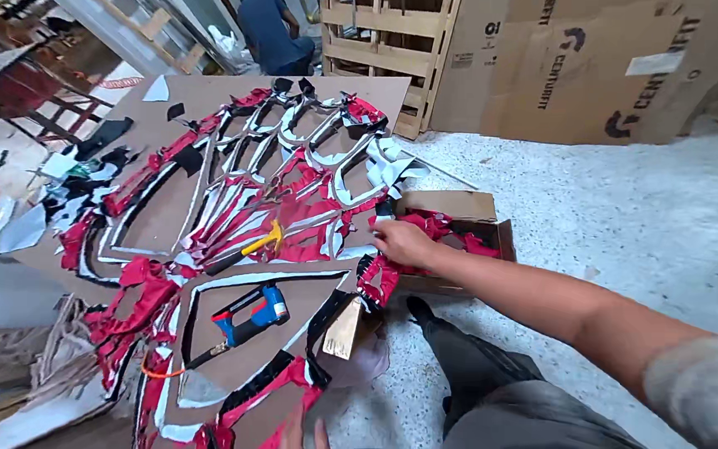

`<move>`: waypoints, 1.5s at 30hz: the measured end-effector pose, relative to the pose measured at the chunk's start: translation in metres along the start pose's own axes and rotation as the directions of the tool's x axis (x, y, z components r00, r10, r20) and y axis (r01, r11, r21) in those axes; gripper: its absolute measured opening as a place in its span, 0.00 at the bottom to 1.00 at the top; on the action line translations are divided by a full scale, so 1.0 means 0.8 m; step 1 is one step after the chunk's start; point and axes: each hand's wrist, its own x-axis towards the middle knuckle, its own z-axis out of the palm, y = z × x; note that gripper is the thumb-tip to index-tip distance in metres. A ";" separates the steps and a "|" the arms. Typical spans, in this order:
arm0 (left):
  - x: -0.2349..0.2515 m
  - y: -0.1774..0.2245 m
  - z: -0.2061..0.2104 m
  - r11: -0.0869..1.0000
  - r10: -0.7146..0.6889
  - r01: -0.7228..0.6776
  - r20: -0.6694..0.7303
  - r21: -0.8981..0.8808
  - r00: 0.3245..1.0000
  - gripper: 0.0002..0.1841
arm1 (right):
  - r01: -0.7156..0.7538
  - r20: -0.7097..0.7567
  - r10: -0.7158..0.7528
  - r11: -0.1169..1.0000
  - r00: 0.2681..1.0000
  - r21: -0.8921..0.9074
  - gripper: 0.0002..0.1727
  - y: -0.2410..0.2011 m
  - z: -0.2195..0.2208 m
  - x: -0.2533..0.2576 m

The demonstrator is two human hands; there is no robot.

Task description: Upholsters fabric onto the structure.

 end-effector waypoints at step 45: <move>0.623 -0.015 0.004 0.812 0.400 -0.468 0.252 0.349 0.881 0.30 | -0.104 -0.199 0.101 0.995 0.975 -0.006 0.31 0.065 0.117 0.288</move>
